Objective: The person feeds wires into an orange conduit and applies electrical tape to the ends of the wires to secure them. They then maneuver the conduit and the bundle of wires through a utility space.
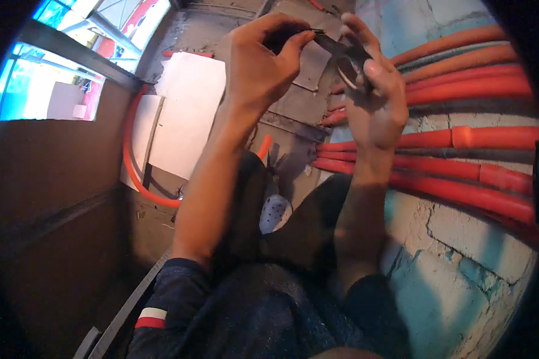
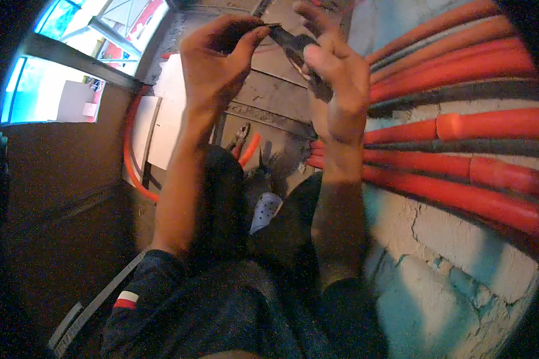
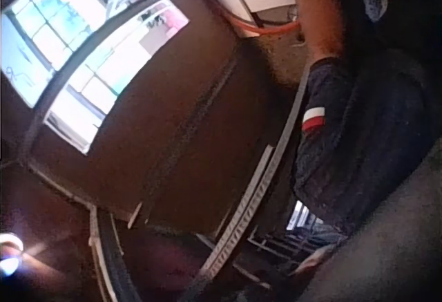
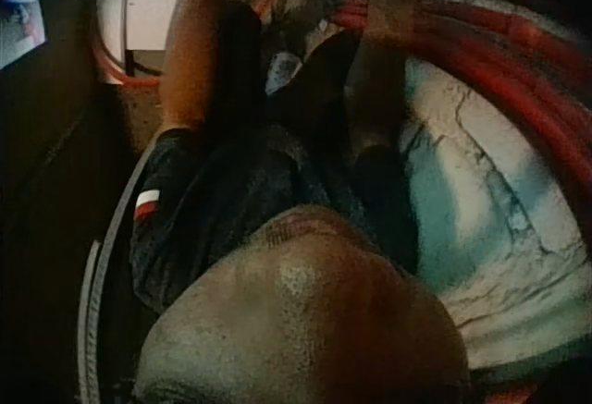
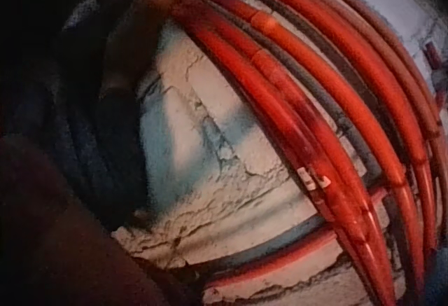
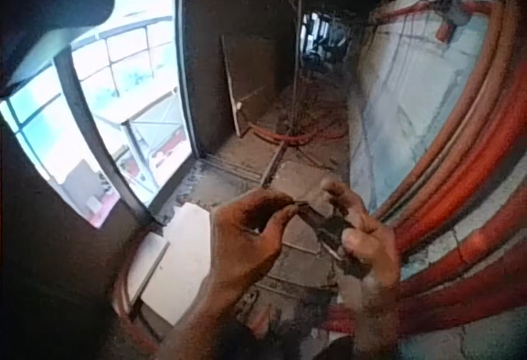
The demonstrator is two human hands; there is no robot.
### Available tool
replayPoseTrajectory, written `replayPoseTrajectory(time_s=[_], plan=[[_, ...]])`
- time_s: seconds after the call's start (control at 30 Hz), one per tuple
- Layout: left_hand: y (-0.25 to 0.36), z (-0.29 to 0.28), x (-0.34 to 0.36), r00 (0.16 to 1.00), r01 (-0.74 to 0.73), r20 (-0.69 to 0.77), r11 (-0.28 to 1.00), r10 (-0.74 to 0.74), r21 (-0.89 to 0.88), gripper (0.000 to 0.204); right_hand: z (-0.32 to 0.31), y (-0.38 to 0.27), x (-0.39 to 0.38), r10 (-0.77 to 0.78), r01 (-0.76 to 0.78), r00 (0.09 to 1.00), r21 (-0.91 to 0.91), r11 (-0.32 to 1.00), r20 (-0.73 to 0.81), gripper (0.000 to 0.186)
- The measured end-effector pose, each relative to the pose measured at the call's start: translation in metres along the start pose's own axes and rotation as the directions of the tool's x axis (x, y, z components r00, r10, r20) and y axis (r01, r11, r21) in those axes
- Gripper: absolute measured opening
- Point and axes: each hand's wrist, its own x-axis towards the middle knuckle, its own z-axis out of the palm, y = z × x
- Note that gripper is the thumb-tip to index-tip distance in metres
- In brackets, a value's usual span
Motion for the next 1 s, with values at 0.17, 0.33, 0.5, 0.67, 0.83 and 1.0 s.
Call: replayPoseTrajectory(time_s=[0.17,0.33,0.5,0.67,0.83,1.0], plan=[[0.004,0.008,-0.008,0.964,0.086,0.25,0.996,-0.092,0.035,0.009,-0.017,-0.011,-0.004,0.084,-0.072,0.996,0.341,0.937,-0.02,0.049],[0.013,-0.002,-0.006,0.836,0.127,0.548,0.983,-0.036,-0.13,0.008,-0.04,0.004,0.005,0.063,-0.126,0.992,0.865,0.485,0.109,0.049],[0.013,-0.01,-0.003,0.843,0.169,0.538,0.959,-0.021,-0.227,0.008,-0.023,0.018,0.006,-0.067,0.056,0.99,-0.09,0.994,-0.127,0.051],[0.018,-0.015,0.006,0.922,0.203,0.379,0.934,-0.081,-0.293,0.009,-0.026,0.01,0.002,0.122,-0.162,0.986,-0.476,0.864,-0.113,0.048],[0.012,-0.017,0.007,0.973,0.147,0.193,0.985,-0.129,-0.085,0.008,-0.017,-0.006,0.003,-0.115,0.199,0.976,-0.54,0.818,0.185,0.031],[0.009,-0.012,0.006,0.943,0.137,0.31,0.99,-0.121,-0.033,0.007,-0.016,-0.004,-0.003,-0.051,0.052,0.998,-0.029,0.998,0.046,0.025]])
